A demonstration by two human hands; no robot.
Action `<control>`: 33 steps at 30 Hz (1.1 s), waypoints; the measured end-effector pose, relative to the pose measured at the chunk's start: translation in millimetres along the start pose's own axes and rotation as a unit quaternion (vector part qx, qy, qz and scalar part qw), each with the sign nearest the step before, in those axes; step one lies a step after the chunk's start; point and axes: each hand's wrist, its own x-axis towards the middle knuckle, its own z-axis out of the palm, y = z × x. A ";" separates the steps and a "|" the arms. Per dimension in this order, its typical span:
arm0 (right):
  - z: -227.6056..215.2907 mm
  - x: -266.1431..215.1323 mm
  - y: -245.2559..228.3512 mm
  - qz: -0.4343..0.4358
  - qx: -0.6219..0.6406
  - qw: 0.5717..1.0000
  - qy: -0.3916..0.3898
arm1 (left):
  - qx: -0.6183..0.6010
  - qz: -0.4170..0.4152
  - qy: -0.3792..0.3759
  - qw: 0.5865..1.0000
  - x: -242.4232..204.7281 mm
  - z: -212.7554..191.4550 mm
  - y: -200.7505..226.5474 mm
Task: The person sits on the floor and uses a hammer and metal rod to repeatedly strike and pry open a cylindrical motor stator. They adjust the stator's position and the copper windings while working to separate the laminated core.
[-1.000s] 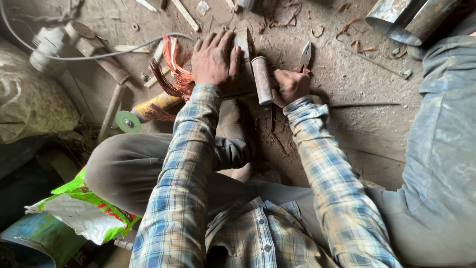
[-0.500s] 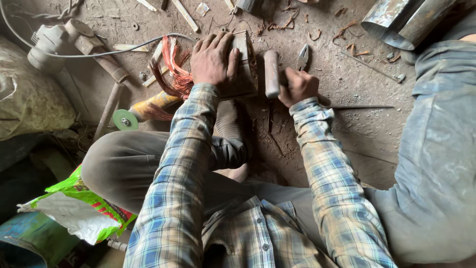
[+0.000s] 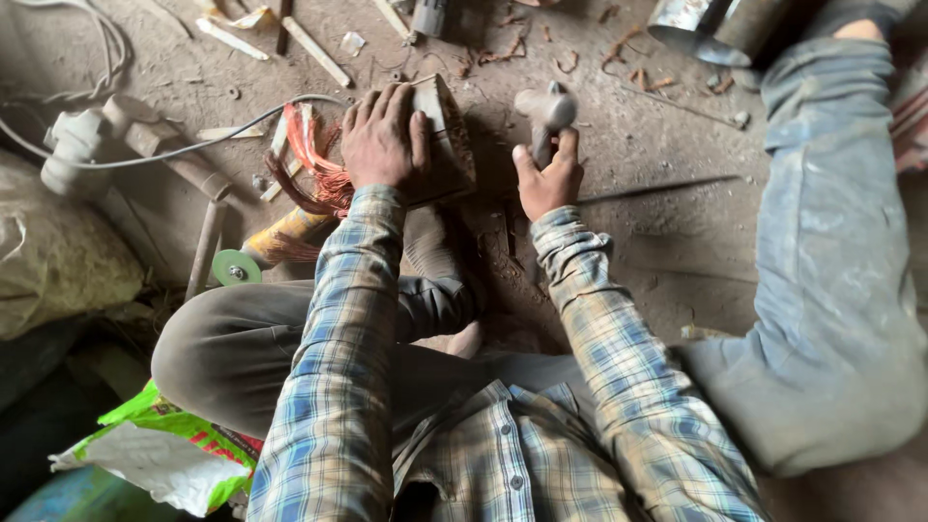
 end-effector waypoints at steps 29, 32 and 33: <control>9.4 -83.2 -15.2 0.591 0.553 0.583 -0.071 | 0.071 0.002 0.040 0.997 -32.0 33.6 -9.7; 6.5 -78.2 -10.6 0.579 0.592 0.545 -0.130 | 0.071 -0.014 0.041 0.997 -32.4 33.8 -7.9; 6.1 -74.9 -8.6 0.569 0.590 0.558 -0.129 | 0.070 -0.011 0.039 0.997 -32.2 32.8 -8.6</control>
